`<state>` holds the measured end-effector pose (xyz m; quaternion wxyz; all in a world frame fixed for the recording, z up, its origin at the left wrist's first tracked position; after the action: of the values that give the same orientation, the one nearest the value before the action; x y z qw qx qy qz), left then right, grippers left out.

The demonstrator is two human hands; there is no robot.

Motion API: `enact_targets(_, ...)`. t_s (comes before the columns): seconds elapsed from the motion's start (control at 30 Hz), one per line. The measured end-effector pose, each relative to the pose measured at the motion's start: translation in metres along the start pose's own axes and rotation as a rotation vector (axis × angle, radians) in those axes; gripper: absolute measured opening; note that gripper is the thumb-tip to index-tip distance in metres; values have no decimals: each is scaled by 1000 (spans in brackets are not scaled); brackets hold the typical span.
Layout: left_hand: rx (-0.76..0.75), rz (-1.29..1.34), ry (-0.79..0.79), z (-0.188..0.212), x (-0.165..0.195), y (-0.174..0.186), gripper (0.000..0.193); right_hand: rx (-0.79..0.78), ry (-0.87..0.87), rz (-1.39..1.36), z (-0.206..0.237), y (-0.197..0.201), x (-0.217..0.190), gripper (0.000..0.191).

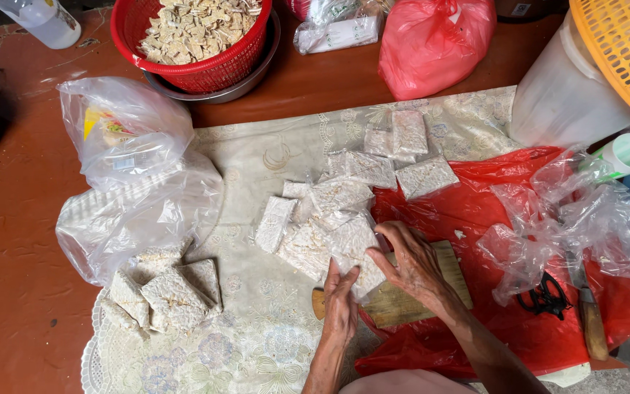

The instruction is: The person wraps rectangular blocks of a white food item in clear plastic bags. The person places each wrapped block on a wooden cutting board on the table.

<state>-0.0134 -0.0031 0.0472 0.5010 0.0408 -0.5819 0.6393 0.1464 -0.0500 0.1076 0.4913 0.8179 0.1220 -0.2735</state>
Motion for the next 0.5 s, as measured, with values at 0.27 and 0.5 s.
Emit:
enact_targets(0.27, 134, 143, 56, -10, -7, 11, 42, -80, -36, -88, -2, -10, 25, 6)
enact_targets(0.5, 192, 338, 79, -4, 17, -2, 53, -176, -175, -211, 14, -9, 41, 27)
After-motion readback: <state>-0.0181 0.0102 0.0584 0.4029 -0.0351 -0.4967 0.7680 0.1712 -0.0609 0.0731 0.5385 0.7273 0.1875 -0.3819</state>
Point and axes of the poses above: each hand's wrist, its own z-axis away from the middle knuckle, its own y-axis out of the back of the hand, x = y × z, the point moved 1 cm from there along -z, towards the middle knuckle, and after that the axes turned 4 degrees about z, right-handed, at the moved point
